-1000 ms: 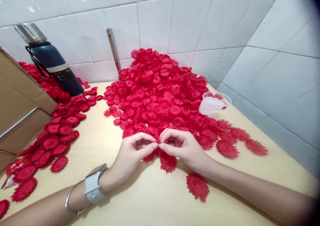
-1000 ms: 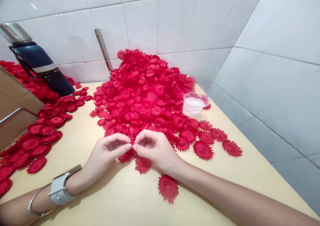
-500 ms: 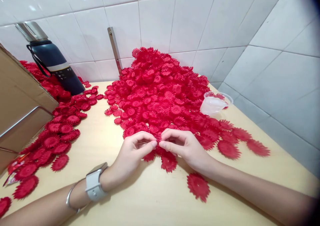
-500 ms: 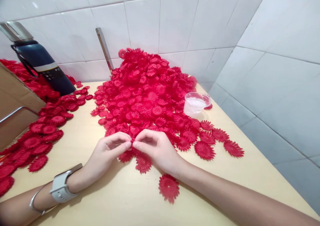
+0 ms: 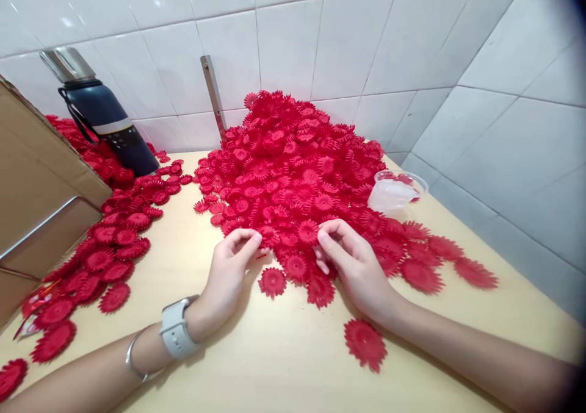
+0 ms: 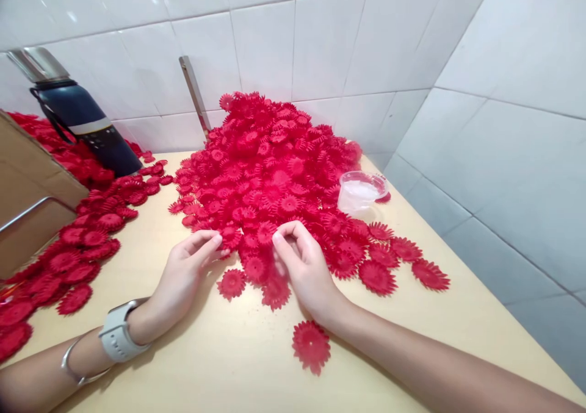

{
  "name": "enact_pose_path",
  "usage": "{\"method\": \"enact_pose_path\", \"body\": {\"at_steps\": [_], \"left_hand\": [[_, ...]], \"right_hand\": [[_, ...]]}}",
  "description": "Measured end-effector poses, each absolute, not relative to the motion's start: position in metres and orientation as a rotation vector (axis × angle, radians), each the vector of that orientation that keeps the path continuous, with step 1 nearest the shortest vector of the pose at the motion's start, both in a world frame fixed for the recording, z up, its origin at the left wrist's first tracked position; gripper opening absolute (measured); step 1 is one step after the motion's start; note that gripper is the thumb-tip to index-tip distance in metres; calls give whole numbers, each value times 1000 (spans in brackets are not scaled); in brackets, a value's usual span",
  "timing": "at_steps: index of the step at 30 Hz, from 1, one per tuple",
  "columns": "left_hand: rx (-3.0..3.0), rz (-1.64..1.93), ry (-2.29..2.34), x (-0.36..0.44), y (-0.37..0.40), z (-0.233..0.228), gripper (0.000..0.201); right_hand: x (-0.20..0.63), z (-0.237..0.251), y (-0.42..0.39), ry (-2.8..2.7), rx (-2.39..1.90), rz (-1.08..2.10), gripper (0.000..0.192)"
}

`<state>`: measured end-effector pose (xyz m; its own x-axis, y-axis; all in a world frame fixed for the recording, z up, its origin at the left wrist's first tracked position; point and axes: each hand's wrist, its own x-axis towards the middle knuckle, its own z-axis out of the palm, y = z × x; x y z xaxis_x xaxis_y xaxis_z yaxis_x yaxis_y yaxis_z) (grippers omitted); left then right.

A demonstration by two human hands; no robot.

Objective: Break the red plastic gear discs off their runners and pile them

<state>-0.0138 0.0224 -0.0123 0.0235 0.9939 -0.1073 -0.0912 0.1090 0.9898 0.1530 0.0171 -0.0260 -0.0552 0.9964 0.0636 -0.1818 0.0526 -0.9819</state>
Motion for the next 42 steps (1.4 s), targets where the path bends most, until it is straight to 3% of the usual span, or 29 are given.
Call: {"method": "enact_pose_path", "body": {"at_steps": [5,11,20,42], "left_hand": [[1311,1286,1224,-12,17,-9,12],[1646,1009,1134,-12,9,-6,7],[1615,921,1155,-10,9,-2,10],[1539,929,1166,-8,8,-2,10]], "right_hand": [[152,-18,16,-1242,-1051,1250,14],[152,-15,14,-1376,-971,1283,9],[153,-15,15,-1413,-892,1439,8],[152,-18,14,-1437,-893,1419,7]]}}
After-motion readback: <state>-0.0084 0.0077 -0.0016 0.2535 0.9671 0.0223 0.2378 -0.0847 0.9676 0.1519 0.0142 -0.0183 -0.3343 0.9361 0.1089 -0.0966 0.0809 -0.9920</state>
